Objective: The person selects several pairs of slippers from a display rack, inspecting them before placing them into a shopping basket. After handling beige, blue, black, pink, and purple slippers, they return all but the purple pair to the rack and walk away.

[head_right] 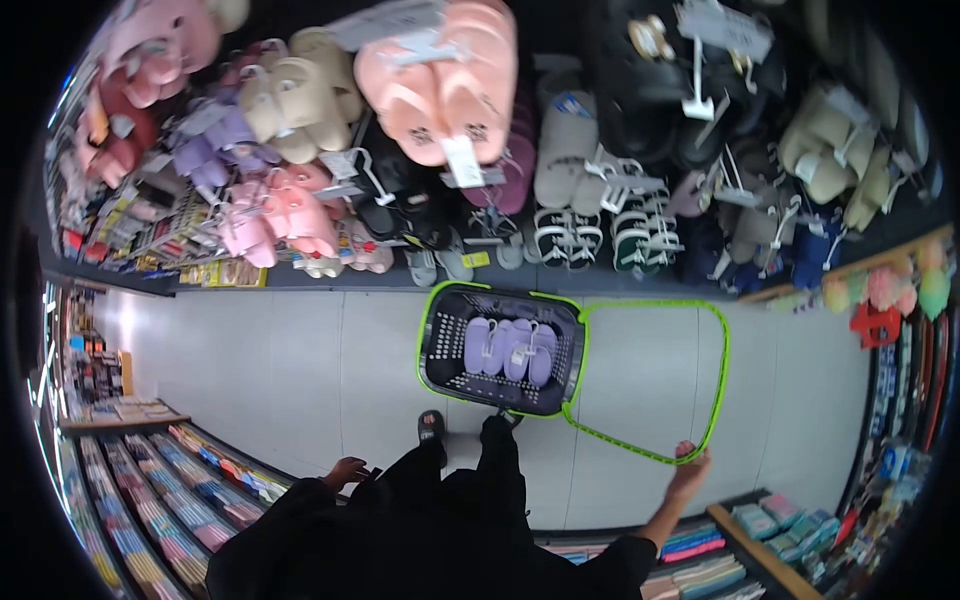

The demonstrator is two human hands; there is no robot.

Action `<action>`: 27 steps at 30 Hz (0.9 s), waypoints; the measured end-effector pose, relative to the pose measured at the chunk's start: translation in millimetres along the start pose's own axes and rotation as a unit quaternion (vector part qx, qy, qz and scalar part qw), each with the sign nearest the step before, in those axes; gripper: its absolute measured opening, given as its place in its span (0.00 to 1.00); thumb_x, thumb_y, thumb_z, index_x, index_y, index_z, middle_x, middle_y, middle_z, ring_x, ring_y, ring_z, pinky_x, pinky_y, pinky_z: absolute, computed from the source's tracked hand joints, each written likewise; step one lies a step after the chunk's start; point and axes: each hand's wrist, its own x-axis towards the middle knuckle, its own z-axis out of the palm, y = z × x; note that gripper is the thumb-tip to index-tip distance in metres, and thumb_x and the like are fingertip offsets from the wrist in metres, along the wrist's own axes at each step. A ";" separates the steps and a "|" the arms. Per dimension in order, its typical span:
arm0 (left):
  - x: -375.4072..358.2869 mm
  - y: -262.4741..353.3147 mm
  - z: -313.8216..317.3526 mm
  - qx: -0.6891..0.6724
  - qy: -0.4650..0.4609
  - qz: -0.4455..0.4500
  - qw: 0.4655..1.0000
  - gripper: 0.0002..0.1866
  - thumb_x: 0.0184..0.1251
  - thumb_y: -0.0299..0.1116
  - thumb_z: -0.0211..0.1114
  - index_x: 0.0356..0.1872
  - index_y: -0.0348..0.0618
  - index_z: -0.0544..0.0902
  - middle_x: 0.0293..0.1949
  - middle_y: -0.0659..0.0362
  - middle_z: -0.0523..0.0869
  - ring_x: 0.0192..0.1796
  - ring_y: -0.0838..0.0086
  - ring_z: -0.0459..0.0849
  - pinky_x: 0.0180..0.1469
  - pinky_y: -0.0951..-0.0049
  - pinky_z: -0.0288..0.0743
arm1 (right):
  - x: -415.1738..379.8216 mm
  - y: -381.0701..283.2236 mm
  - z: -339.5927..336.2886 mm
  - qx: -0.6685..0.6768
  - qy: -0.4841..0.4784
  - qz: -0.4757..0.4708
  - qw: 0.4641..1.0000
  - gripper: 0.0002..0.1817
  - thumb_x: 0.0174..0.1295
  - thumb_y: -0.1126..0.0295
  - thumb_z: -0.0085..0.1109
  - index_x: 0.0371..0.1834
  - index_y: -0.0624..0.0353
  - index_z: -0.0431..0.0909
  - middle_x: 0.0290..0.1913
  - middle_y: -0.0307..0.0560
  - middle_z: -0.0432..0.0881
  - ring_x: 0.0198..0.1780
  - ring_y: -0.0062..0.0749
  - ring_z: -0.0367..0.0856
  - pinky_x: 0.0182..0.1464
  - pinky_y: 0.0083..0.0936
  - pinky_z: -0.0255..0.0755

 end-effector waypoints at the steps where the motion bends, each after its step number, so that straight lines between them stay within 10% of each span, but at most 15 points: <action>1: -7.7 8.0 8.1 0.021 0.041 -0.030 0.998 0.18 0.66 0.34 0.56 0.52 0.32 0.73 0.40 0.47 0.84 0.41 0.62 0.85 0.41 0.67 0.80 | -9.1 -30.7 32.8 0.004 -0.016 -0.005 1.000 0.24 0.65 0.52 0.47 0.57 0.57 0.68 0.41 0.50 0.78 0.37 0.31 0.76 0.45 0.30 0.71; 3: -12.0 7.1 8.6 0.011 0.037 -0.015 0.999 0.18 0.66 0.34 0.56 0.52 0.32 0.73 0.41 0.47 0.84 0.41 0.62 0.85 0.40 0.67 0.80 | -30.1 -77.2 102.4 -0.316 -0.088 0.044 0.944 0.21 0.65 0.53 0.49 0.53 0.56 0.70 0.29 0.44 0.76 0.26 0.27 0.75 0.30 0.25 0.72; 8: 5.5 -13.9 -5.8 -0.034 0.016 0.024 0.999 0.19 0.66 0.35 0.56 0.52 0.32 0.74 0.42 0.47 0.84 0.40 0.63 0.85 0.40 0.68 0.80 | -60.3 -35.0 187.6 -0.341 -0.178 0.112 0.916 0.13 0.63 0.59 0.57 0.27 0.53 0.67 0.12 0.33 0.63 0.09 0.17 0.61 0.09 0.19 0.54; 21: -3.2 -132.1 -106.6 -0.133 0.030 0.057 0.989 0.17 0.64 0.35 0.56 0.49 0.34 0.76 0.37 0.49 0.86 0.35 0.65 0.85 0.35 0.69 0.80 | -271.7 119.5 275.2 -0.404 -0.248 0.061 0.878 0.08 0.60 0.70 0.54 0.27 0.56 0.65 0.11 0.34 0.61 0.07 0.18 0.57 0.07 0.21 0.49; 24: -2.1 -169.3 -140.9 0.065 -0.006 0.179 0.982 0.17 0.63 0.34 0.57 0.48 0.33 0.76 0.37 0.48 0.86 0.34 0.65 0.85 0.35 0.69 0.80 | -298.2 132.7 289.7 -0.395 -0.247 0.072 0.882 0.08 0.60 0.71 0.54 0.27 0.56 0.65 0.11 0.34 0.60 0.08 0.18 0.56 0.07 0.21 0.48; 27: -25.7 -183.3 -160.3 -0.148 0.071 0.012 0.986 0.16 0.63 0.32 0.56 0.48 0.31 0.76 0.37 0.48 0.86 0.34 0.65 0.85 0.35 0.69 0.80 | -323.0 148.6 302.1 -0.390 -0.261 0.076 0.880 0.08 0.60 0.71 0.53 0.27 0.56 0.65 0.11 0.34 0.60 0.08 0.18 0.56 0.07 0.21 0.48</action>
